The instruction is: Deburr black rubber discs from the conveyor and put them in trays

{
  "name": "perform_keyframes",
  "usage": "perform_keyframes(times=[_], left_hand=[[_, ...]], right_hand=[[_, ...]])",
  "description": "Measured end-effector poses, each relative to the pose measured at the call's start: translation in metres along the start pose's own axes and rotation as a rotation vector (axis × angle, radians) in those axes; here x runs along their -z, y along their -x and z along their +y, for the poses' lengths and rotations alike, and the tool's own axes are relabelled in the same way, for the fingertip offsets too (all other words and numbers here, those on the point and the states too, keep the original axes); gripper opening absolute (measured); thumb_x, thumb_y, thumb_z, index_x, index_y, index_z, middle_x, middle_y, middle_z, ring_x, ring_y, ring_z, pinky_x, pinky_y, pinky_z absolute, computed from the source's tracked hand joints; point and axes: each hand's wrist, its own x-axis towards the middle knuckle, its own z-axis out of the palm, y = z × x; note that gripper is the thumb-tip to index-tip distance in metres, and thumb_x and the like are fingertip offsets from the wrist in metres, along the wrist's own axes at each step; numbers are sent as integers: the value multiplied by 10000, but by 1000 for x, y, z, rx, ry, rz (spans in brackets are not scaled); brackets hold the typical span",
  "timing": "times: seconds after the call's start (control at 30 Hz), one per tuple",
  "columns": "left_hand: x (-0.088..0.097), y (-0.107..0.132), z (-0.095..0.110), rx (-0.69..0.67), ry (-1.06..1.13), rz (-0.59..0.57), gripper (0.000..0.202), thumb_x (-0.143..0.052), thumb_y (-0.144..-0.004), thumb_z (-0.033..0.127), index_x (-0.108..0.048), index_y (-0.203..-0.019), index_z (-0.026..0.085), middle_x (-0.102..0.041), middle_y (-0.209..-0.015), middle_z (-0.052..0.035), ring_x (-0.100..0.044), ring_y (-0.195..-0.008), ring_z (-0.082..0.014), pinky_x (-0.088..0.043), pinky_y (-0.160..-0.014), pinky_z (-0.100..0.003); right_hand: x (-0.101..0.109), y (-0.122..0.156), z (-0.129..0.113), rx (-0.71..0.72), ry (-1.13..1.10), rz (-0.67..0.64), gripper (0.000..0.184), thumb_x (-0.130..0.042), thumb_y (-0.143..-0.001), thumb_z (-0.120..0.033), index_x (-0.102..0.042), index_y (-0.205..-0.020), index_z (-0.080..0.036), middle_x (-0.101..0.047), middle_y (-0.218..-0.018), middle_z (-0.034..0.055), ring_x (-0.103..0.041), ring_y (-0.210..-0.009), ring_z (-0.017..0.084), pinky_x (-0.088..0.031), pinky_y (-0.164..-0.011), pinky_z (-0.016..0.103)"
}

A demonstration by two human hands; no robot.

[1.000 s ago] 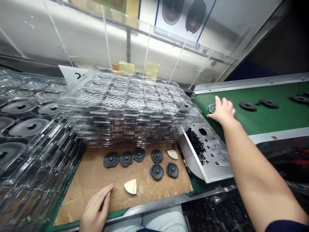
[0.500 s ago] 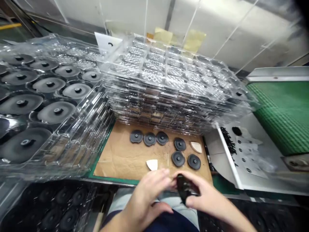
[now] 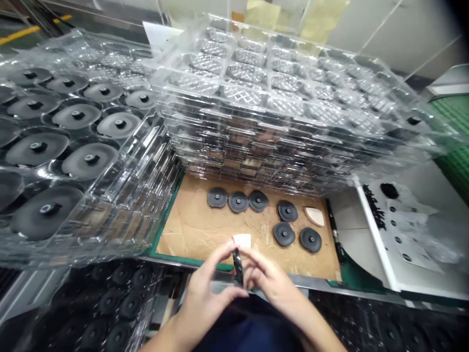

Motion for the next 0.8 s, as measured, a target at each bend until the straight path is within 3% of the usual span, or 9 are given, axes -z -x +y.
perform_keyframes(times=[0.07, 0.17, 0.23, 0.33, 0.4, 0.5, 0.63, 0.7, 0.8], left_hand=[[6, -4, 0, 235, 403, 149, 597, -760, -697, 315, -555, -1257, 332, -620, -1300, -69, -556, -1212, -268, -426, -1046, -404], [16, -10, -3, 439, 870, 173, 431, -693, -740, 444, -664, -1106, 217, -646, -1250, -96, -575, -1188, -268, -420, -1055, -398], [19, -11, -5, 486, 981, 170, 360, -728, -717, 405, -708, -1000, 183, -675, -1199, -85, -589, -1171, -247, -415, -1063, -365], [19, -8, -4, 469, 996, 184, 375, -779, -670, 341, -705, -1002, 183, -695, -1156, -82, -614, -1131, -231, -440, -1038, -354], [17, -7, -1, 440, 982, 187, 435, -786, -663, 337, -681, -1061, 194, -686, -1169, -88, -617, -1121, -226, -454, -1019, -354], [14, -8, 7, 421, 925, 173, 494, -789, -666, 303, -643, -1129, 212, -666, -1204, -90, -616, -1112, -219, -476, -980, -332], [8, -10, 18, 392, 825, 100, 615, -832, -593, 327, -629, -1164, 224, -662, -1206, -93, -607, -1123, -246, -496, -939, -300], [5, -11, 23, 403, 787, 84, 584, -835, -595, 297, -645, -1144, 237, -678, -1177, -79, -633, -1078, -233, -518, -888, -263], [1, -11, 29, 385, 772, 110, 522, -842, -584, 257, -680, -1080, 269, -719, -1083, -35, -680, -949, -182, -540, -777, -196]], right_hand=[[1, -10, 14, -1, 128, 136, 597, -449, -864, -622, -544, -1250, -177, -612, -885, 71, -597, -601, 155, -528, -625, 306], [-7, -20, 39, 33, 291, 311, 404, -536, -862, -449, -604, -1129, -153, -560, -967, 114, -598, -726, 199, -518, -718, 363], [-16, -22, 51, 94, 351, 349, 304, -530, -864, -385, -629, -1033, -152, -579, -948, 122, -606, -777, 224, -517, -741, 379], [-24, -22, 51, 204, 388, 323, 219, -508, -875, -317, -646, -971, -174, -653, -886, 100, -628, -815, 221, -519, -759, 354], [-21, -25, 34, 250, 396, 306, 184, -519, -876, -287, -661, -936, -187, -685, -850, 73, -639, -783, 196, -523, -722, 311], [-15, -26, -12, 274, 394, 337, 179, -514, -896, -263, -654, -981, -191, -691, -857, 50, -624, -690, 152, -509, -608, 252], [-24, -17, -74, 457, 378, 354, 246, -450, -925, -197, -593, -1125, -204, -682, -999, 61, -631, -882, 163, -522, -767, 280], [-30, -11, -91, 511, 365, 252, 236, -456, -915, -149, -599, -1096, -200, -685, -964, 53, -633, -878, 151, -522, -788, 264], [-31, -7, -101, 452, 382, 81, 193, -487, -905, -119, -628, -990, -219, -671, -862, 1, -630, -773, 106, -514, -719, 195]])
